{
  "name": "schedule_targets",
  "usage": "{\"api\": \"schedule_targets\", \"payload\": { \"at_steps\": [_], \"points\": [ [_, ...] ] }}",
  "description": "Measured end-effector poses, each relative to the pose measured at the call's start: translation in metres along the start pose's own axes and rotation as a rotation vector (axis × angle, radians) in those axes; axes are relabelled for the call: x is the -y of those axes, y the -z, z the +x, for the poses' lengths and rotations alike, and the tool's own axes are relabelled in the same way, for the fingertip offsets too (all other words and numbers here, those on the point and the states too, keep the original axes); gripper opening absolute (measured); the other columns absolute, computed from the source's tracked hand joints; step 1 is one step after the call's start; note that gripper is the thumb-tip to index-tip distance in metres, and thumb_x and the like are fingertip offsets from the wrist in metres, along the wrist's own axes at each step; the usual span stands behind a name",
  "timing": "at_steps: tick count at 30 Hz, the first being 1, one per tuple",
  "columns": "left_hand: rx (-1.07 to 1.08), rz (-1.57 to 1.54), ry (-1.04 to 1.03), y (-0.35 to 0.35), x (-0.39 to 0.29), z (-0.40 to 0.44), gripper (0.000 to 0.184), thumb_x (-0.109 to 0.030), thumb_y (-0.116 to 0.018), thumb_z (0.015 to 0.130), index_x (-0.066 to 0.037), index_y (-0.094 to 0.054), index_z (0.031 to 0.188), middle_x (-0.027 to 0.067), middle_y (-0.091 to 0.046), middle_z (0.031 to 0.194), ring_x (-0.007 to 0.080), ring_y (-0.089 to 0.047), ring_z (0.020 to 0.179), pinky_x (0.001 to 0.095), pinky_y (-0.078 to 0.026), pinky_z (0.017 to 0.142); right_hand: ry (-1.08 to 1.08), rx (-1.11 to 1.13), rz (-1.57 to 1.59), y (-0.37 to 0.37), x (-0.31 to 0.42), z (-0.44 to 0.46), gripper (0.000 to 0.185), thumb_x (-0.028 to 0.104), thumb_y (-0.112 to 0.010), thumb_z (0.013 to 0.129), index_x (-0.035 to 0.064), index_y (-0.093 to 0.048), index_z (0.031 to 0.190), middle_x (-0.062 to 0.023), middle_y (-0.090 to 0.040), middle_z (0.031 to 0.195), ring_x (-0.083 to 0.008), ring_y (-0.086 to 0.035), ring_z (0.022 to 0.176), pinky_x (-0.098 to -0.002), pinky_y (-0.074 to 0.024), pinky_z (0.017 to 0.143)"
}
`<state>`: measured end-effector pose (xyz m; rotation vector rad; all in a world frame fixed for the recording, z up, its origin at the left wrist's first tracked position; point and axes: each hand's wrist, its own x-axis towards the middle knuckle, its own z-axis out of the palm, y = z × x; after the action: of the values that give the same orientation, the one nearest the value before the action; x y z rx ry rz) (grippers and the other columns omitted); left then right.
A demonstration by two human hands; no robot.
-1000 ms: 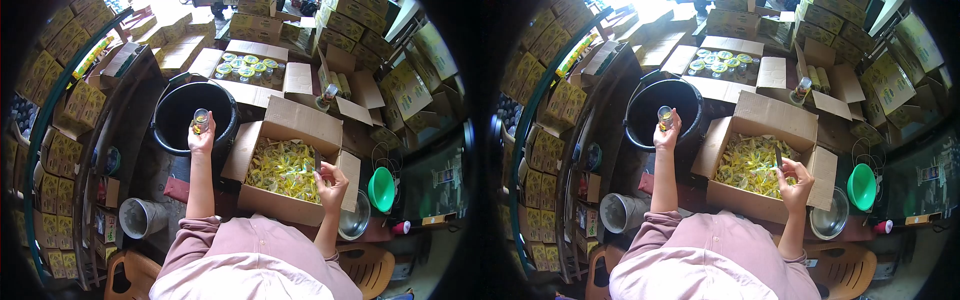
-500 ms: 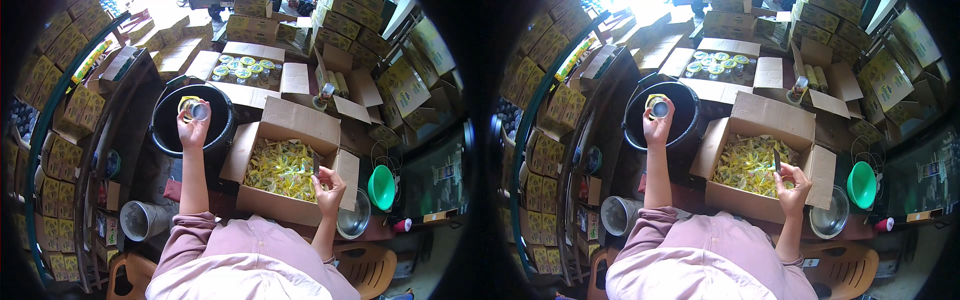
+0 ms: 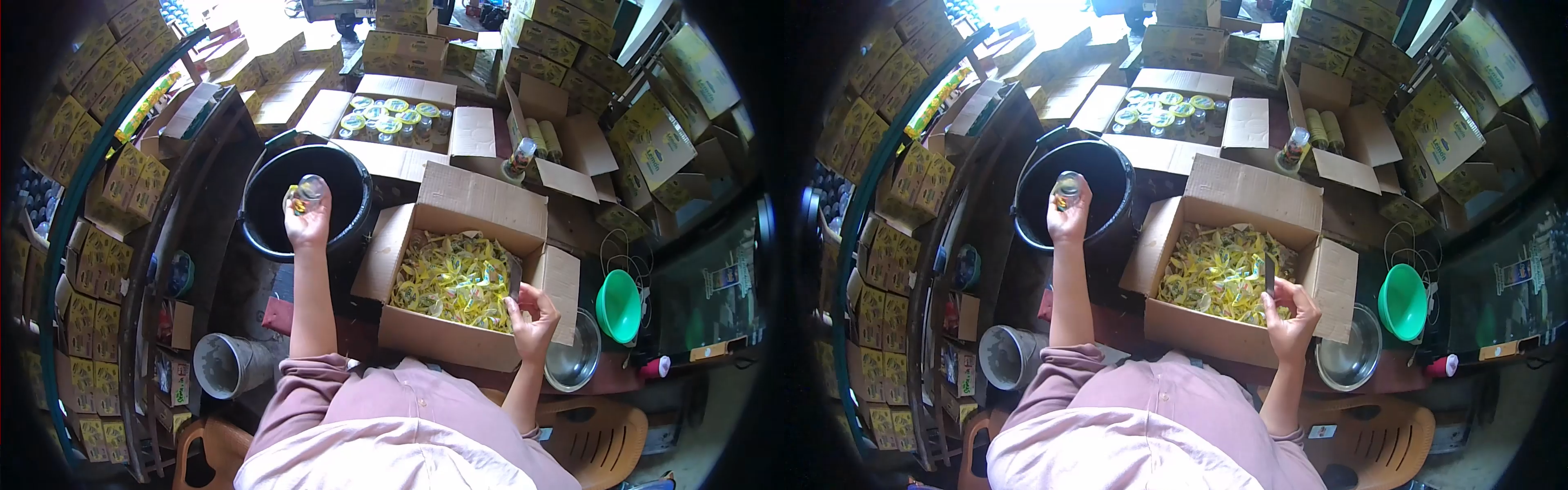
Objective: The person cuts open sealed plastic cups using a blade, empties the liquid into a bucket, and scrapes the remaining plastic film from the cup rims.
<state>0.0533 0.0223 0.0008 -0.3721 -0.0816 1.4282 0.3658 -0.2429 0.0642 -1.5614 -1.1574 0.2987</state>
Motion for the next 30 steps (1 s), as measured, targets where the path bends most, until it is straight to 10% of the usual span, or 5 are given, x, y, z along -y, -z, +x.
{"api": "schedule_targets", "payload": {
  "at_steps": [5, 9, 14, 25, 30],
  "points": [
    [0.061, 0.396, 0.006, 0.013, 0.002, -0.013, 0.021, -0.028, -0.051, 0.088, -0.009, -0.056, 0.096, 0.0106, -0.058, 0.093, 0.0244, -0.057, 0.089, 0.0502, -0.041, 0.089, -0.037, 0.021, 0.088, -0.007, 0.000, -0.004, 0.019, -0.005, -0.065, 0.072, 0.0007, -0.062, 0.089, -0.0050, -0.060, 0.078, -0.0105, -0.061, 0.070, -0.0226, -0.0499, 0.062],
    [0.158, 1.274, -0.592, -0.007, 0.059, -0.056, 0.050, -0.006, -0.065, 0.078, -0.010, -0.031, 0.115, 0.0082, -0.052, 0.093, 0.0146, -0.056, 0.079, 0.0295, -0.052, 0.063, -0.121, 0.060, 0.225, -0.020, 0.001, -0.010, 0.018, -0.005, -0.064, 0.075, 0.0004, -0.062, 0.092, -0.0045, -0.059, 0.081, -0.0112, -0.061, 0.073, -0.0228, -0.0503, 0.064],
    [0.384, 1.728, -0.728, 0.002, 0.075, -0.081, 0.051, 0.004, -0.066, 0.074, -0.004, -0.032, 0.111, 0.0093, -0.046, 0.099, 0.0150, -0.056, 0.091, 0.0239, -0.049, 0.075, -0.016, 0.137, 0.302, -0.051, 0.021, -0.007, 0.017, -0.004, -0.063, 0.075, 0.0010, -0.063, 0.092, -0.0062, -0.060, 0.083, -0.0109, -0.060, 0.074, -0.0220, -0.0501, 0.061],
    [0.732, 1.813, -0.551, 0.003, 0.117, -0.121, 0.065, 0.003, -0.057, 0.073, -0.002, -0.025, 0.130, 0.0119, -0.038, 0.120, 0.0182, -0.049, 0.104, 0.0310, -0.043, 0.088, 0.194, 0.123, 0.320, -0.076, 0.057, 0.019, 0.022, -0.005, -0.064, 0.072, 0.0030, -0.064, 0.092, -0.0072, -0.063, 0.077, -0.0108, -0.060, 0.065, -0.0221, -0.0488, 0.056],
    [0.742, 1.624, -0.401, -0.004, 0.128, -0.143, 0.073, -0.003, -0.078, 0.059, -0.006, -0.031, 0.115, 0.0106, -0.044, 0.108, 0.0176, -0.053, 0.096, 0.0289, -0.049, 0.079, 0.414, -0.042, 0.217, -0.080, 0.065, 0.026, 0.020, -0.006, -0.067, 0.068, 0.0036, -0.064, 0.086, -0.0073, -0.063, 0.073, -0.0119, -0.059, 0.059, -0.0228, -0.0468, 0.054]
  ]
}}
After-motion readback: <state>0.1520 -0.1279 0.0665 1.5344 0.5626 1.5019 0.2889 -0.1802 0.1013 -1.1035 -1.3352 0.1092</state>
